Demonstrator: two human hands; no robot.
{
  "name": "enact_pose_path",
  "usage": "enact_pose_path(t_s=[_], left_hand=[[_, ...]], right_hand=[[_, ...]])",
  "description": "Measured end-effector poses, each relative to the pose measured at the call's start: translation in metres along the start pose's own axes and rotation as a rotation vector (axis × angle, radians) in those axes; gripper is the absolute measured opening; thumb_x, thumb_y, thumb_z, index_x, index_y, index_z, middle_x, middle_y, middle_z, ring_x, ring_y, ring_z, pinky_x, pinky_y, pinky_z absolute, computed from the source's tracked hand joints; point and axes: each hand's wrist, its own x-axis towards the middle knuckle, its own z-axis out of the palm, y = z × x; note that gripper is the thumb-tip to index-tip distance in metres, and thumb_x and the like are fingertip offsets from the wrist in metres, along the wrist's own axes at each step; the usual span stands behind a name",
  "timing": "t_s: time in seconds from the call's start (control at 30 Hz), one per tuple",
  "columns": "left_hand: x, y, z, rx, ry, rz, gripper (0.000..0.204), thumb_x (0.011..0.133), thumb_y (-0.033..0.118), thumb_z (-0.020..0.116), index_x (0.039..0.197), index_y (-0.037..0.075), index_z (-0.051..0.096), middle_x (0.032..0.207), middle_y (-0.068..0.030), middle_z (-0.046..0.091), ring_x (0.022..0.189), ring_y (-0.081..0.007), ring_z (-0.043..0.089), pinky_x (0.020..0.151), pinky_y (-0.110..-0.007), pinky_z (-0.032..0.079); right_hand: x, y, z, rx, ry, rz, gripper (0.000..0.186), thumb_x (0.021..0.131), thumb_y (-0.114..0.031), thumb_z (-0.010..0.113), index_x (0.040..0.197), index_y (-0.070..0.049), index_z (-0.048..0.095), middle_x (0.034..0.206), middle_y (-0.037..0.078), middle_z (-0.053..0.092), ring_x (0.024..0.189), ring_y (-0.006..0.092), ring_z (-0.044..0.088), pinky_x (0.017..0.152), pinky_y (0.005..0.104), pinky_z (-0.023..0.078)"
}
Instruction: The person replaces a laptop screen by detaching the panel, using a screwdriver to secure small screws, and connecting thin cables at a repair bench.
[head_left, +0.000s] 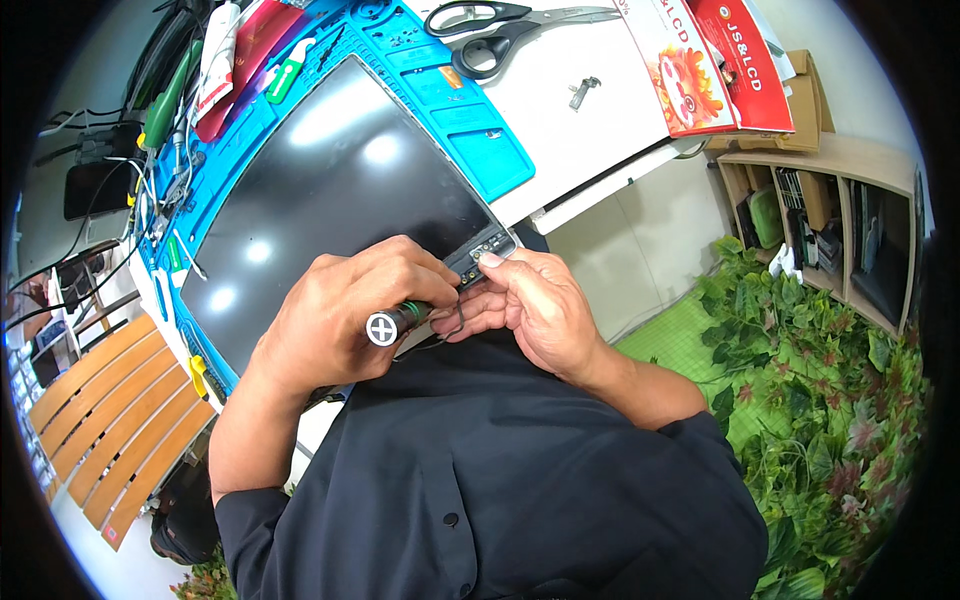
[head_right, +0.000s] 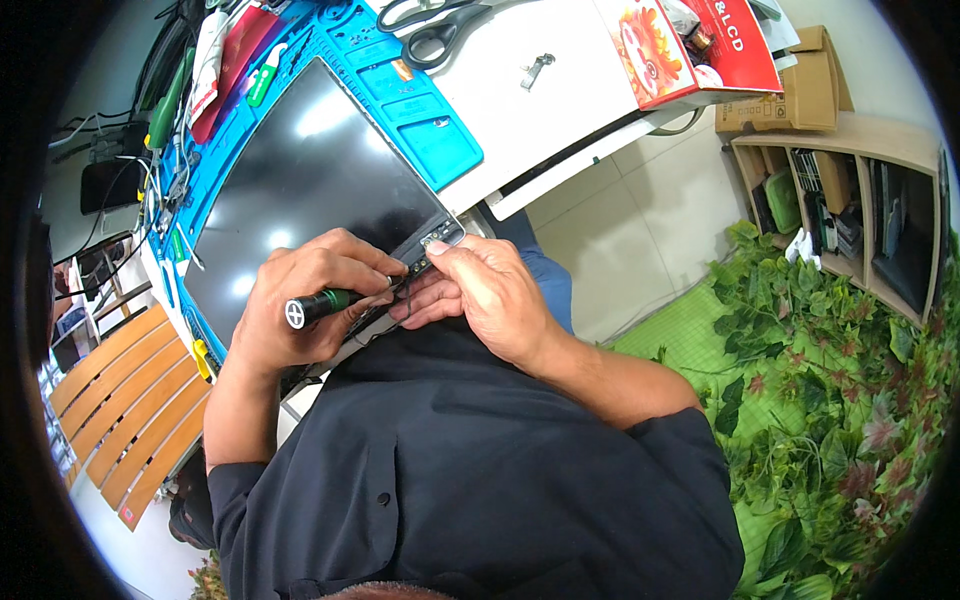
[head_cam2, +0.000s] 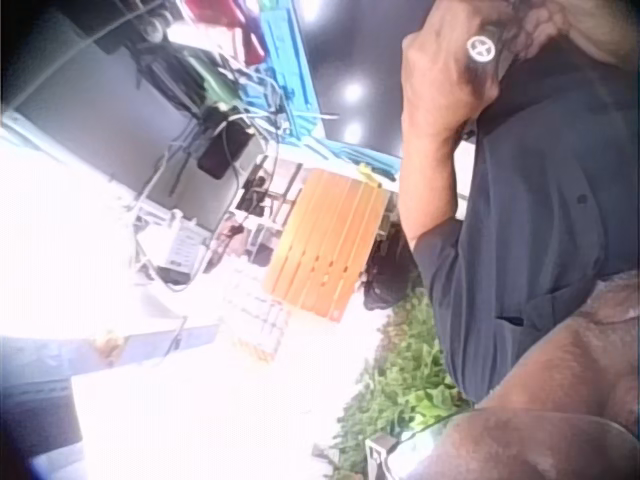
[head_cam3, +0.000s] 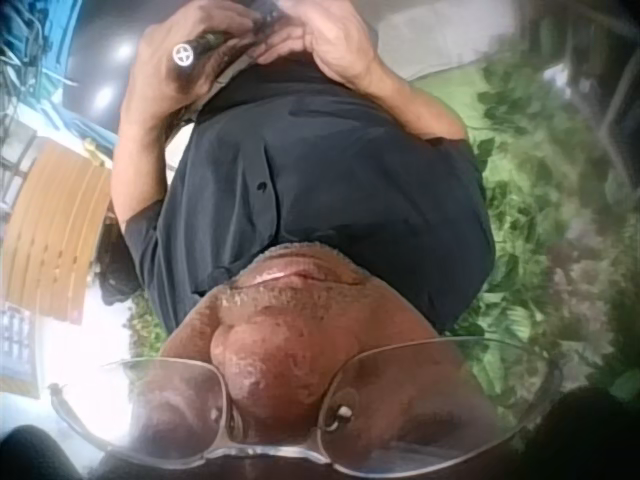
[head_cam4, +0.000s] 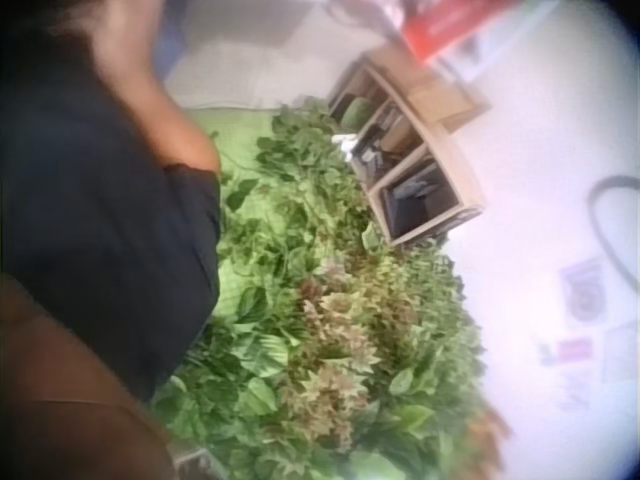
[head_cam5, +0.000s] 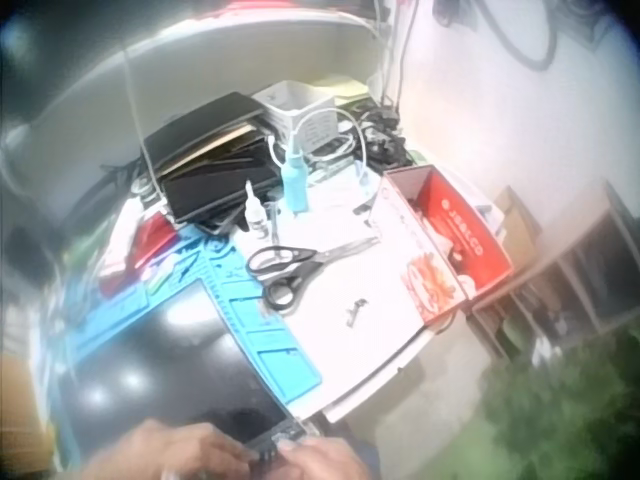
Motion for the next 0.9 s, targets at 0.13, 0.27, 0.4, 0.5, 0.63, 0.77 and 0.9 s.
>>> enact_pose_path(t_s=[0.13,0.27,0.4,0.5,0.63,0.77,0.9], left_hand=[[0.012,0.005,-0.008,0.03,-0.097,0.003,0.029,0.079,0.004,0.087,0.098,0.01,0.067,0.096,-0.0092,0.078,0.081,-0.0275,0.077,0.064,-0.036,0.058],[0.018,0.0,-0.009,0.019,-0.135,0.005,0.027,0.079,0.003,0.086,0.098,0.009,0.067,0.094,-0.0094,0.077,0.082,-0.0284,0.076,0.066,-0.037,0.059],[0.025,0.003,-0.01,-0.01,-0.16,-0.056,0.026,0.079,0.0,0.084,0.098,0.006,0.069,0.092,-0.0101,0.076,0.082,-0.0298,0.076,0.068,-0.037,0.059],[0.03,0.005,-0.01,-0.029,-0.159,-0.063,0.025,0.078,-0.002,0.082,0.098,0.005,0.07,0.091,-0.0106,0.075,0.081,-0.0309,0.075,0.068,-0.037,0.059],[0.03,0.008,-0.01,-0.006,-0.158,-0.091,0.025,0.079,-0.002,0.082,0.098,0.005,0.07,0.092,-0.0112,0.075,0.081,-0.0314,0.075,0.069,-0.037,0.058],[0.016,0.012,-0.009,0.032,-0.103,-0.088,0.024,0.08,0.0,0.085,0.096,0.005,0.067,0.095,-0.013,0.078,0.082,-0.0304,0.078,0.069,-0.035,0.059],[-0.003,0.013,0.001,-0.063,0.044,-0.071,0.027,0.083,0.0,0.087,0.092,0.006,0.062,0.101,-0.0171,0.081,0.086,-0.0286,0.08,0.071,-0.034,0.062]], right_hand=[[0.001,0.001,-0.002,0.002,-0.017,-0.013,0.036,0.113,-0.02,0.046,0.112,0.012,0.06,0.102,0.031,0.072,0.093,0.0425,0.078,0.084,0.0499,0.067],[0.001,0.001,-0.002,-0.003,-0.028,-0.022,0.036,0.114,-0.02,0.045,0.113,0.012,0.06,0.105,0.031,0.073,0.093,0.042,0.079,0.084,0.0491,0.068],[0.0,0.002,-0.002,-0.025,-0.035,-0.042,0.038,0.114,-0.021,0.043,0.115,0.013,0.06,0.108,0.032,0.073,0.094,0.0414,0.079,0.084,0.0484,0.068],[0.0,0.001,-0.002,-0.018,-0.043,-0.035,0.039,0.114,-0.021,0.043,0.116,0.014,0.06,0.108,0.032,0.073,0.094,0.0412,0.079,0.083,0.0482,0.068],[0.001,0.002,-0.002,-0.029,-0.043,-0.043,0.04,0.114,-0.021,0.043,0.117,0.015,0.06,0.108,0.032,0.073,0.095,0.0415,0.078,0.083,0.0484,0.068],[0.001,0.0,-0.002,-0.011,-0.042,-0.024,0.04,0.114,-0.021,0.044,0.117,0.015,0.061,0.107,0.033,0.073,0.095,0.0418,0.078,0.084,0.0482,0.067],[0.002,0.004,-0.005,0.021,-0.038,-0.015,0.04,0.113,-0.021,0.046,0.116,0.016,0.061,0.105,0.033,0.073,0.095,0.042,0.078,0.084,0.0477,0.067]])
